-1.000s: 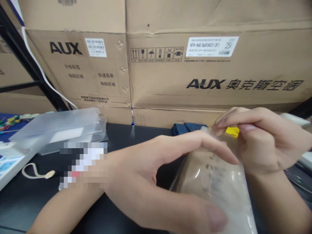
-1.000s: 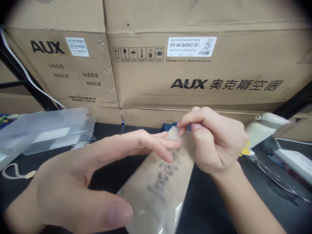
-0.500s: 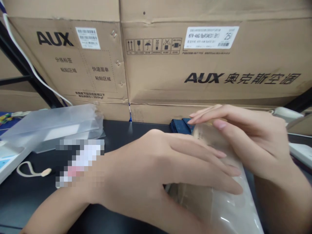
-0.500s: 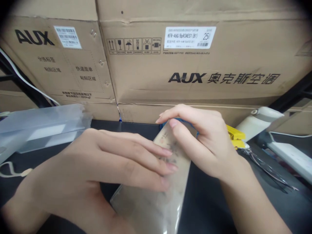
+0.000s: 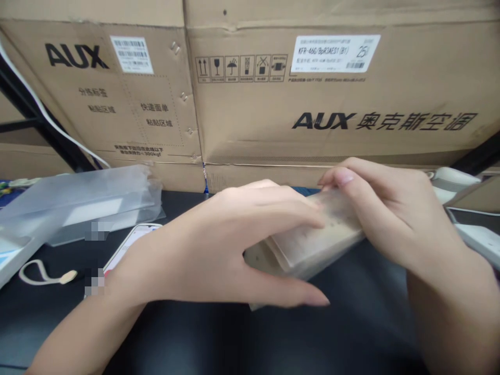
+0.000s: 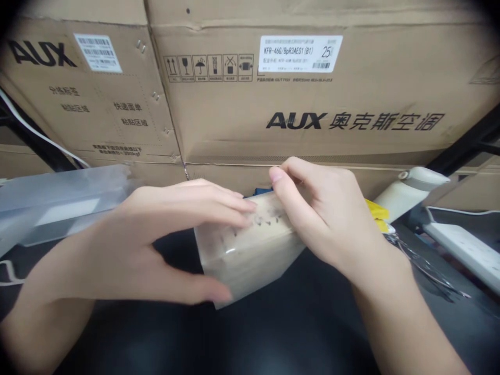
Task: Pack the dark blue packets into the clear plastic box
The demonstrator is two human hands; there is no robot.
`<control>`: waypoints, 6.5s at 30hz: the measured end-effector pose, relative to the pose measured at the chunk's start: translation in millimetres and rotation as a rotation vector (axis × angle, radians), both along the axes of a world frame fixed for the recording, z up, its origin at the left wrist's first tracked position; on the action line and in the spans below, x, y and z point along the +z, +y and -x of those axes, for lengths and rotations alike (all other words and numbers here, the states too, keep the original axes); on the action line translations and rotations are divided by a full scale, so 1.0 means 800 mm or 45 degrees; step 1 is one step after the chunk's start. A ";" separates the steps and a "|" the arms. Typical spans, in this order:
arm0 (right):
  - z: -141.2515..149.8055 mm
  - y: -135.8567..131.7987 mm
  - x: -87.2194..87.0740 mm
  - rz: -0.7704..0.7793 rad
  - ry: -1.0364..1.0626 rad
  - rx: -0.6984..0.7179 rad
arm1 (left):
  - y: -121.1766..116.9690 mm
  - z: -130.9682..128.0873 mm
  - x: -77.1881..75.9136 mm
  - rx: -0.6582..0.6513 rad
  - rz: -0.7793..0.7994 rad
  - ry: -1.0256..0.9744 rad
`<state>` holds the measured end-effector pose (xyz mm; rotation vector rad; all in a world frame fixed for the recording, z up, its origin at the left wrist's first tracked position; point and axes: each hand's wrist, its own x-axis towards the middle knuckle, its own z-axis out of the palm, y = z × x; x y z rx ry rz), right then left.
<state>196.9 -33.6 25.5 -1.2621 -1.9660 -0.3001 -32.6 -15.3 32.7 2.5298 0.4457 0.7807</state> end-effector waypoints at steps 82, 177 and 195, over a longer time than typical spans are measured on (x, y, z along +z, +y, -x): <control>-0.067 0.078 -0.031 -0.237 0.416 0.041 | 0.193 -0.006 -0.138 0.427 0.540 -0.379; -0.055 0.017 -0.167 1.594 1.075 0.234 | 0.113 0.065 -0.184 1.045 0.838 -0.064; -0.096 0.061 -0.176 0.264 0.258 -0.151 | 0.110 0.045 -0.189 0.928 0.934 -0.221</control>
